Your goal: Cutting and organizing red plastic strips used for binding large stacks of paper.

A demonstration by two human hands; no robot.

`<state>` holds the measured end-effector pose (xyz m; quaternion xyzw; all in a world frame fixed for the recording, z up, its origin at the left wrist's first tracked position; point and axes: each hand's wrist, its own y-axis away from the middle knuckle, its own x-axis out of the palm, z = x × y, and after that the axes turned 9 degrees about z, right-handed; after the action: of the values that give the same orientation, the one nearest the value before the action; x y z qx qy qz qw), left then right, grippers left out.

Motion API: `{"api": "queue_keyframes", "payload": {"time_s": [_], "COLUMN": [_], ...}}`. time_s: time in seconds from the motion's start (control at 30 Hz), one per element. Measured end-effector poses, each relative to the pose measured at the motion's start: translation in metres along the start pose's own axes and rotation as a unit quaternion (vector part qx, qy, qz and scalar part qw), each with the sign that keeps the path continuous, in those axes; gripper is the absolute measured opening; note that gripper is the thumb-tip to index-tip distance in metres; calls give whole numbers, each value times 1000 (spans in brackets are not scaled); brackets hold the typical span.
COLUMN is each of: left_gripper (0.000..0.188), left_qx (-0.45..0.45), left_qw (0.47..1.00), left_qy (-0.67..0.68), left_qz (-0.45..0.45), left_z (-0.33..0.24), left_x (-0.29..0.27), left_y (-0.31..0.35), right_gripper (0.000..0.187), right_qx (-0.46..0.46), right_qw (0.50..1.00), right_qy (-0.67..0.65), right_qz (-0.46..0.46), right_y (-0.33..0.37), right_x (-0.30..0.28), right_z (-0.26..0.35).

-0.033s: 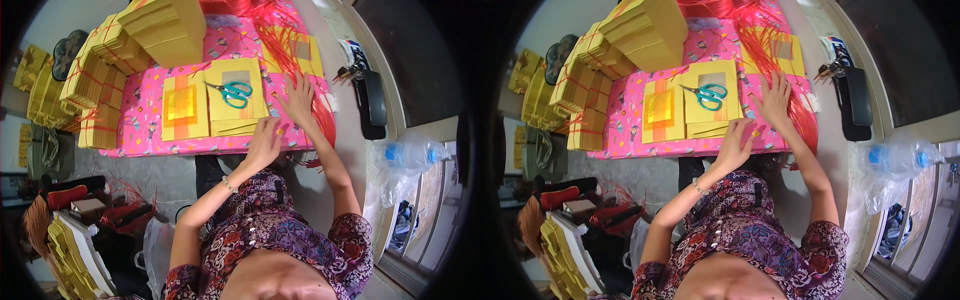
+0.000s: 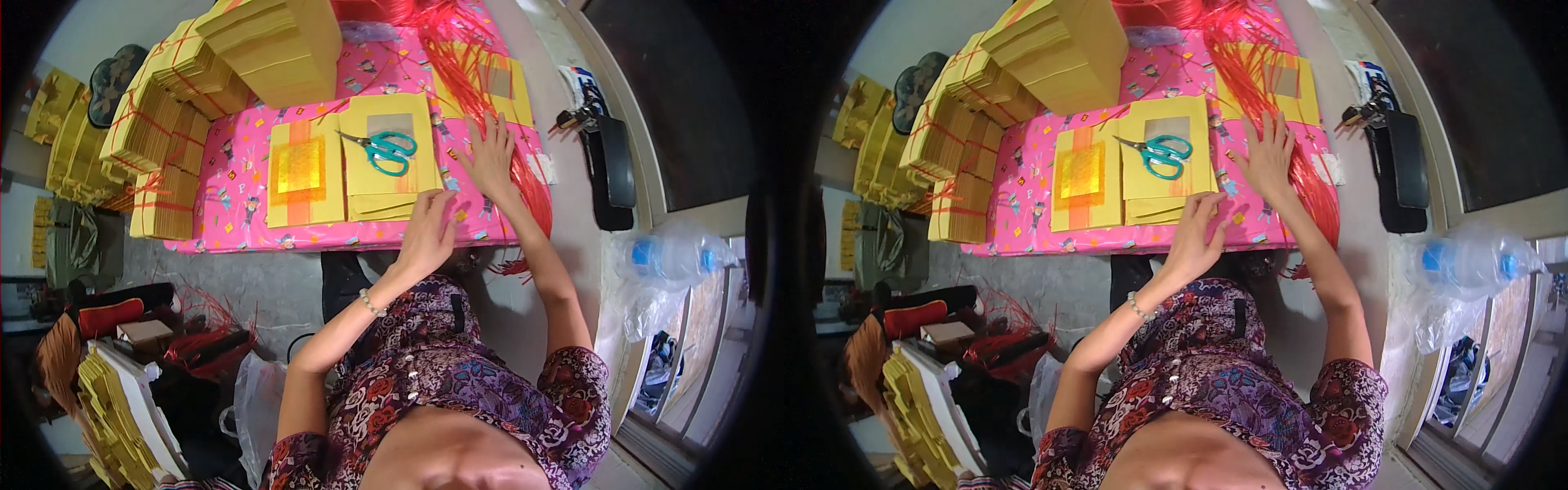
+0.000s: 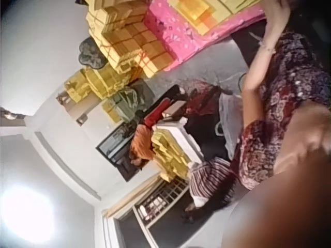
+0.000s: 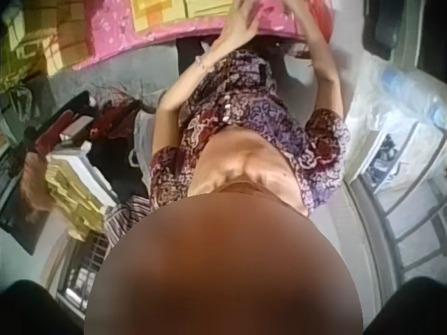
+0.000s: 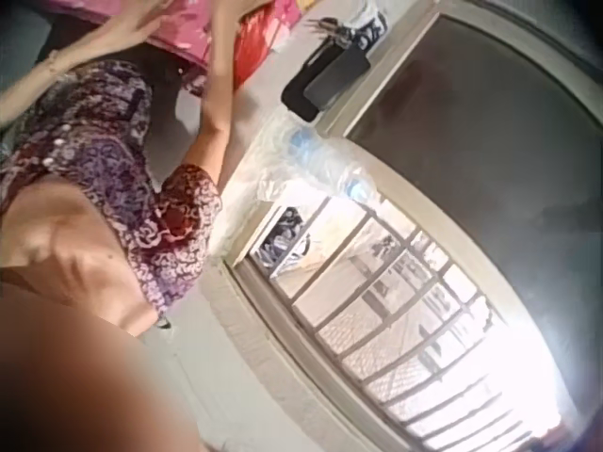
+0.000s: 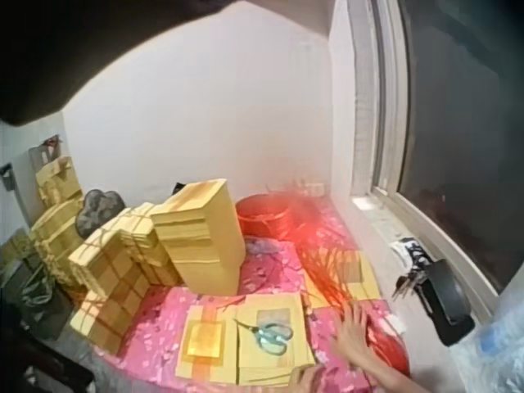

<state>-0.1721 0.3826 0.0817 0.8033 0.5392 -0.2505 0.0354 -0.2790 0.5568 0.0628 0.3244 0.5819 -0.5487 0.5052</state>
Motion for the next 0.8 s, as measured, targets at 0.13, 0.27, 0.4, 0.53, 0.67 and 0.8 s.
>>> {"api": "queue_keyframes", "payload": {"time_s": [0.13,0.27,0.4,0.53,0.67,0.8], "left_gripper": [40,41,43,44,43,42], "left_qx": [-17,-53,-76,-96,-98,-109], "left_qw": [995,976,964,963,967,969], "left_qy": [-85,-189,-213,-194,-176,-159], "left_qz": [-40,-93,-141,-158,-153,-154], "left_z": [8,24,39,48,47,45], "left_x": [-42,-71,-83,-83,-80,-87], "left_y": [20,36,37,38,39,43], "right_gripper": [59,56,39,33,40,41], "right_qx": [22,53,-69,-139,-167,-159], "right_qw": [995,996,993,976,975,979], "right_qy": [83,53,-89,-165,-103,-93], "right_qz": [52,48,-22,30,102,89], "right_y": [-17,-22,-27,-32,-33,-33], "right_x": [34,28,1,-4,-6,1], "right_z": [-39,-30,16,69,95,98]}}
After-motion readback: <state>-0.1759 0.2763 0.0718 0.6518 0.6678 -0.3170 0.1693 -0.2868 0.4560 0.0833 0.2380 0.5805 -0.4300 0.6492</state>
